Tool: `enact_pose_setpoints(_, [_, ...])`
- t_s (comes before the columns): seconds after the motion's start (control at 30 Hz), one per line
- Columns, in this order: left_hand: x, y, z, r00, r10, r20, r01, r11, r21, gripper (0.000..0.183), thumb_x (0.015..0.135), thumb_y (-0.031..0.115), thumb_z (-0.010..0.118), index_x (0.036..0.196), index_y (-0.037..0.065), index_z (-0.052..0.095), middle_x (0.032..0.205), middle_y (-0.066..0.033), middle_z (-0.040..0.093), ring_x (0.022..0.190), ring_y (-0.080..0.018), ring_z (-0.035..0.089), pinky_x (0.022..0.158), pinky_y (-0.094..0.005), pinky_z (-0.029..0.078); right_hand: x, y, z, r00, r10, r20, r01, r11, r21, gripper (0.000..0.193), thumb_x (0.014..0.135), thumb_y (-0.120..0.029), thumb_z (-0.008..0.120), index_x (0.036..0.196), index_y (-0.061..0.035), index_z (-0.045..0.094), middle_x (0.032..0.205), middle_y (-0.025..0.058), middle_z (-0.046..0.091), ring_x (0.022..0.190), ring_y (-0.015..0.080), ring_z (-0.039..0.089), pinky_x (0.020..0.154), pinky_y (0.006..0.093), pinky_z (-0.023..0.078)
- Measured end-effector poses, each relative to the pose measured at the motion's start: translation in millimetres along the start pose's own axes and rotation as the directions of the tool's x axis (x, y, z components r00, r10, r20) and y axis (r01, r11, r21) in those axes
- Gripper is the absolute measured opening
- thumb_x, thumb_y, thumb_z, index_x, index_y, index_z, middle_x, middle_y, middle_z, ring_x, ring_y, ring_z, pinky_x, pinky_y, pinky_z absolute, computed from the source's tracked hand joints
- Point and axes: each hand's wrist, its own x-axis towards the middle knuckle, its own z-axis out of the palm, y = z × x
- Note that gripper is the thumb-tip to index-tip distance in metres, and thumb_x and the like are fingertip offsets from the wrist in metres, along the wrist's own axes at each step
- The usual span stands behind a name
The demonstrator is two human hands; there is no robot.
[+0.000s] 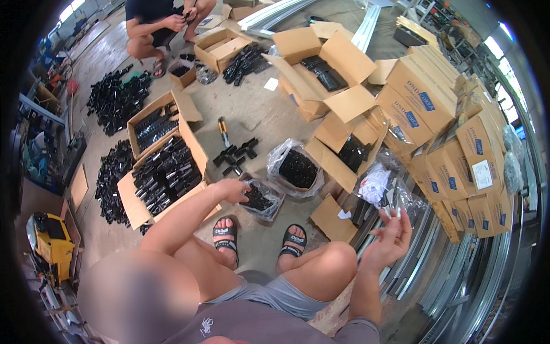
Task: The person picks up black metal components from cardboard boxes on the floor and attaches them together by hand while sitting on the ground.
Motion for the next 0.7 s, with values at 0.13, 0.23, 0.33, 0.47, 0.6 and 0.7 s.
enact_pose_setpoints(0.13, [10.2,-30.5,8.1,0.998,0.061,-0.025,-0.062,0.997,-0.052,0.056,0.084,0.046,0.063,0.133,0.019,0.057,0.114,-0.0134,0.068,0.107,-0.035,0.063,0.093,-0.0435,0.049,2.5,97.4,-103.0,0.893,0.28,-0.351,-0.381,0.887,-0.262,0.032,0.094,-0.022,0.063,0.121,-0.006,0.06,0.108,0.0056,0.068,0.092,0.0148,0.067,0.057,0.0228,0.043])
enact_pose_setpoints(0.23, [16.0,-41.7,-4.8,0.999,-0.037,-0.038,0.039,0.997,0.065,0.055,0.082,0.045,0.066,0.133,0.023,0.057,0.119,-0.0129,0.066,0.113,-0.033,0.061,0.094,-0.0444,0.049,-29.6,189.5,-212.9,0.8,0.375,-0.467,-0.555,0.758,-0.343,0.036,0.092,-0.019,0.064,0.124,-0.0039,0.059,0.113,0.0087,0.067,0.092,0.0181,0.067,0.062,0.0253,0.048])
enact_pose_setpoints(0.33, [28.3,-54.0,-18.6,0.983,-0.155,-0.102,0.162,0.984,0.073,0.05,0.083,0.037,0.066,0.129,0.02,0.061,0.119,-0.0151,0.065,0.113,-0.033,0.062,0.092,-0.0433,0.051,-59.9,231.2,-267.3,0.762,0.361,-0.538,-0.579,0.751,-0.316,0.04,0.091,-0.015,0.064,0.128,-0.0014,0.055,0.117,0.0112,0.064,0.092,0.0213,0.066,0.063,0.0269,0.049])
enact_pose_setpoints(0.47, [67.8,-82.5,-16.8,0.963,-0.248,-0.104,0.259,0.96,0.11,0.042,0.083,0.026,0.063,0.123,0.012,0.065,0.122,-0.0171,0.064,0.113,-0.0325,0.062,0.092,-0.0413,0.052,-65.1,243.5,-279.1,0.807,0.311,-0.503,-0.472,0.85,-0.232,0.044,0.09,-0.015,0.065,0.129,0.0006,0.054,0.119,0.0125,0.063,0.09,0.023,0.066,0.059,0.027,0.049])
enact_pose_setpoints(0.6, [94.6,-108.4,17.2,0.856,-0.511,-0.077,0.491,0.851,-0.184,0.047,0.079,0.04,0.068,0.11,0.004,0.069,0.117,-0.0171,0.066,0.109,-0.0316,0.064,0.092,-0.0391,0.052,-11.5,139.9,-152.8,0.781,0.393,-0.485,-0.566,0.775,-0.283,0.04,0.092,-0.025,0.066,0.125,-0.0046,0.058,0.112,0.0082,0.065,0.088,0.0187,0.066,0.057,0.0226,0.046])
enact_pose_setpoints(0.7, [133.5,-119.6,53.7,0.652,-0.758,-0.015,0.635,0.557,-0.534,0.05,0.079,0.052,0.066,0.097,0.006,0.075,0.086,-0.0123,0.073,0.086,-0.0262,0.071,0.076,-0.0362,0.054,25.2,70.5,-80.7,0.848,0.348,-0.4,-0.46,0.858,-0.229,0.034,0.093,-0.032,0.065,0.12,-0.011,0.061,0.107,0.0002,0.066,0.089,0.0102,0.065,0.058,0.0197,0.043])
